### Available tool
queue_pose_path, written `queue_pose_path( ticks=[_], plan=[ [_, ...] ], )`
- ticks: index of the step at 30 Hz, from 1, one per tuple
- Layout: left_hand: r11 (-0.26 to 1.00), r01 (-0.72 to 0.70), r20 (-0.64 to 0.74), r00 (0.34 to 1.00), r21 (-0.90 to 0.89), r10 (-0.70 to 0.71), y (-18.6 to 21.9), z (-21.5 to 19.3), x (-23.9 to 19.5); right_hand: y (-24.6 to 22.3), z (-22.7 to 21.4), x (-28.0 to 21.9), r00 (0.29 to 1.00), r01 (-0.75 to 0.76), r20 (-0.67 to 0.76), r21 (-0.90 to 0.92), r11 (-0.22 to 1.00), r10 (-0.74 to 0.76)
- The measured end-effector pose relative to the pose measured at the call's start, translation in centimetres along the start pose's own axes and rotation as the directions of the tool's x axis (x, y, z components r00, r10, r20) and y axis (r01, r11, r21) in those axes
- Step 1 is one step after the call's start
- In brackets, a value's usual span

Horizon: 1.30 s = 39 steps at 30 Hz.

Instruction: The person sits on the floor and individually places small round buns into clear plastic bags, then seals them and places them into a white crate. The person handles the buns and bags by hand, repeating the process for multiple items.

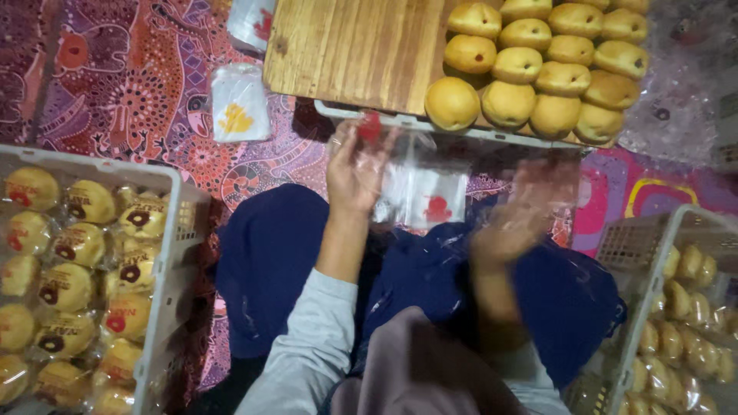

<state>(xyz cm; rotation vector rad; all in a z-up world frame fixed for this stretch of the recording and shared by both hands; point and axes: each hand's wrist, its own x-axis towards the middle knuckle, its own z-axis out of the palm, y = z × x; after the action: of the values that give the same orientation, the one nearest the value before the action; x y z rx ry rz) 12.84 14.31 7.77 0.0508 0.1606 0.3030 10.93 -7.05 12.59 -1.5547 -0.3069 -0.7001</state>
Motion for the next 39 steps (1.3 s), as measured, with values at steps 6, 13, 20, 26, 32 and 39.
queue_pose_path(
  ticks=[6,13,20,26,32,39],
  plan=[
    [0.944,0.184,0.018,0.982,-0.274,-0.186,0.1,1.4,-0.3,7.0,-11.8,4.9,0.983,-0.017,0.11,-0.737,0.676,0.144],
    [0.955,0.164,-0.094,0.977,-0.246,-0.192,0.3,0.1,0.6,10.0,0.7,13.9,0.923,0.184,0.366,-0.689,0.701,0.117],
    [0.924,0.146,-0.064,0.982,-0.353,-0.18,2.6,-3.4,3.0,16.0,11.6,20.4,0.841,0.084,0.242,-0.942,0.326,0.483],
    [0.899,0.113,-0.099,0.981,-0.422,-0.17,4.7,-5.3,4.5,6.4,11.4,17.5,0.895,0.19,0.406,-0.723,0.665,0.185],
    [0.959,0.024,-0.059,0.997,-0.283,-0.042,1.8,-3.2,2.9,-4.3,6.6,4.0,0.793,0.192,0.605,-0.353,0.916,0.067],
    [0.956,-0.086,0.037,0.996,0.279,0.079,-2.2,0.9,-2.1,-3.0,8.9,1.2,0.832,0.19,0.552,-0.371,0.909,0.051]
  ],
)
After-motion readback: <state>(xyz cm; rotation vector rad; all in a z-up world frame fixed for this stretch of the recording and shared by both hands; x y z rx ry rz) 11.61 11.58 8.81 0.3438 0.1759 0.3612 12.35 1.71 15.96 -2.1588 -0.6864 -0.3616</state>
